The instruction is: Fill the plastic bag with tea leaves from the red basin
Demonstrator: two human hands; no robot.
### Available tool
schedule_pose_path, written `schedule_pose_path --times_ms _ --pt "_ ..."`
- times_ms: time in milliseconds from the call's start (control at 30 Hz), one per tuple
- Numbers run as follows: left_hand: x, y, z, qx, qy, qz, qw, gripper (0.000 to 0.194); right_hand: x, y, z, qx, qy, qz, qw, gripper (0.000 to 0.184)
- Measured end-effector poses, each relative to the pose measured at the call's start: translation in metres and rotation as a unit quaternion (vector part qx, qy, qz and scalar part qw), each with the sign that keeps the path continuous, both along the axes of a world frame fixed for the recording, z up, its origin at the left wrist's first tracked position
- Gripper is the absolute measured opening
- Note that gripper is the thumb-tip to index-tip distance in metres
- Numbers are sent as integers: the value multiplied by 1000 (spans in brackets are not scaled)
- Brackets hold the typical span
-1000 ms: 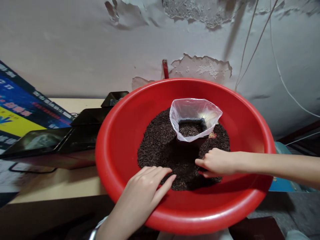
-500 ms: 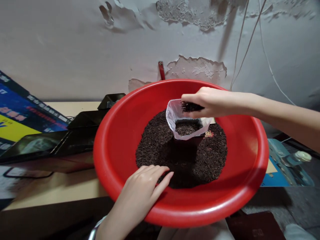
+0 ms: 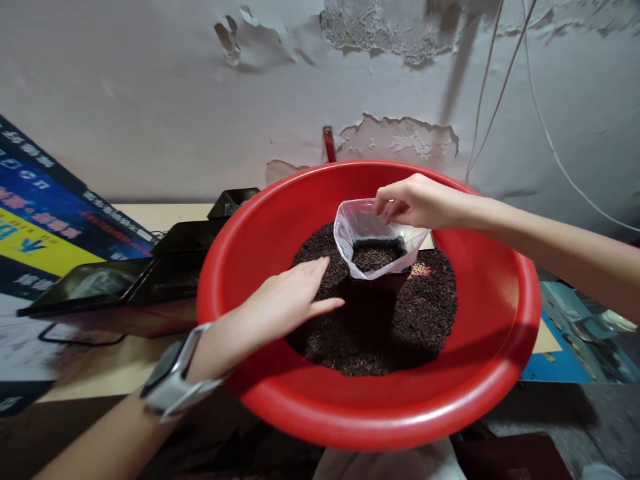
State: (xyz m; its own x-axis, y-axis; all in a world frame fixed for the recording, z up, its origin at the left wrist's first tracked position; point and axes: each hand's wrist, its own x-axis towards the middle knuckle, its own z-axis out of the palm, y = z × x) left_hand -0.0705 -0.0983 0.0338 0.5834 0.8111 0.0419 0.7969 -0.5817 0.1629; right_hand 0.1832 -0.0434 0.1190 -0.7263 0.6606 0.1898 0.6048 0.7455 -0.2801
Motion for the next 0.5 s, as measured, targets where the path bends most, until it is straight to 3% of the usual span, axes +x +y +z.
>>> schedule_pose_path --times_ms 167,333,433,500 --pt "24 50 -1 -92 -129 -120 980 71 -3 -1 -2 27 -8 -46 999 14" --pt "52 68 -8 -124 -288 -211 926 69 14 5 -2 62 13 -156 986 19" --pt "70 68 -11 -110 -334 -226 908 65 24 7 -10 -62 10 -243 968 32" --pt "80 68 -14 -99 -346 -208 910 68 22 7 -18 -179 85 -270 942 29"
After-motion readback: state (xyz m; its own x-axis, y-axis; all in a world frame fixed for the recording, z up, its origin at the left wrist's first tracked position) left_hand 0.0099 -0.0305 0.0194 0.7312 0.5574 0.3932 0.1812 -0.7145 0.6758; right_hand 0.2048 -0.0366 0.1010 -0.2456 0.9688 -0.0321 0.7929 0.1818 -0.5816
